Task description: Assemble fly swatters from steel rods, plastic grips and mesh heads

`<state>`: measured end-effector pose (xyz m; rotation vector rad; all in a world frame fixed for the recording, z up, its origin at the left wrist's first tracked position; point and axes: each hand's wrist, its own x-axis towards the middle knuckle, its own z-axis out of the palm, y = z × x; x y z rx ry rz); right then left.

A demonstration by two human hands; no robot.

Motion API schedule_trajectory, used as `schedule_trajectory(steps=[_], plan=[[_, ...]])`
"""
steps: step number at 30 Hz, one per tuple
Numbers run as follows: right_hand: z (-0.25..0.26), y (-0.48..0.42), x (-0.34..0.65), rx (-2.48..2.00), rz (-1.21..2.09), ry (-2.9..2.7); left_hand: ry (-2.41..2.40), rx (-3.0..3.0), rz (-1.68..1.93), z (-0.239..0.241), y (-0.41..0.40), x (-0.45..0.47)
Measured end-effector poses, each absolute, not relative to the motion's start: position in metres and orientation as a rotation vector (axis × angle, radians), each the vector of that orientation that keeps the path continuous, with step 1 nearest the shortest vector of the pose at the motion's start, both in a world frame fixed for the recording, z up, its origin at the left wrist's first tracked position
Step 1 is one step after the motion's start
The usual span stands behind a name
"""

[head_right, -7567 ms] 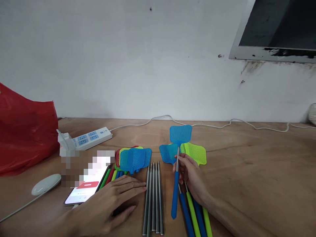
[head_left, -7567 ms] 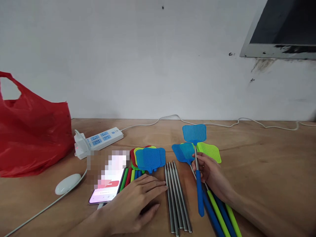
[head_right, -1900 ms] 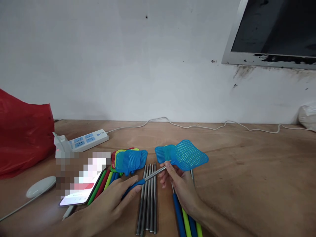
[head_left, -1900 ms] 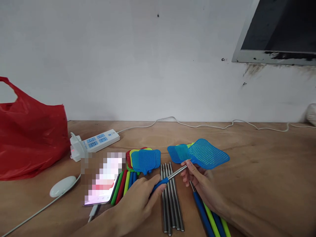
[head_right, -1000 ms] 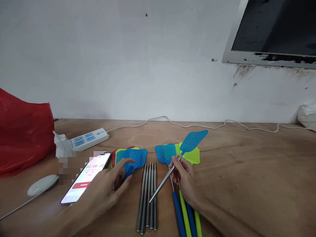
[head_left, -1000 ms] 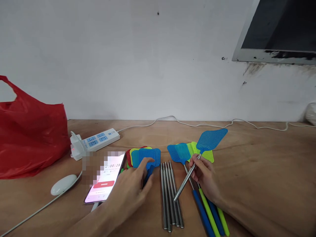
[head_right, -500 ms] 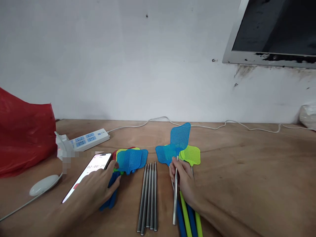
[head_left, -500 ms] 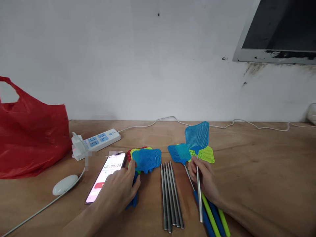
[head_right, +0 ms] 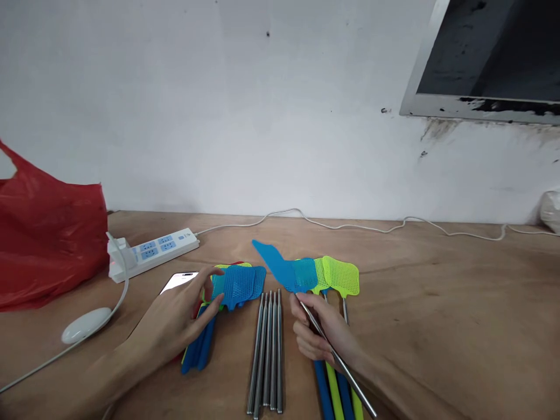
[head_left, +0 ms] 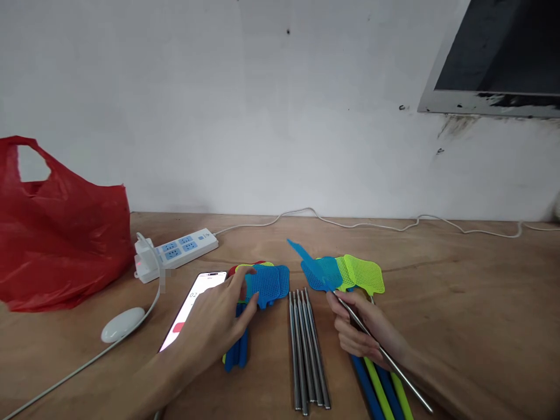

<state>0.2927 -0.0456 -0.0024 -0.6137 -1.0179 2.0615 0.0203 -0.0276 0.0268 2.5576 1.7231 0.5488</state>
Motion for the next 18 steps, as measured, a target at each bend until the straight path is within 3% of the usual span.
schedule_trajectory(steps=[10, 18], plan=[[-0.008, -0.054, 0.29, -0.676, 2.331, -1.143, 1.165, 2.382, 0.965, 0.028, -0.02, 0.035], [-0.004, -0.053, 0.29, -0.801, 2.069, -1.455, 1.185, 2.044, 0.977, 0.02, -0.02, 0.037]])
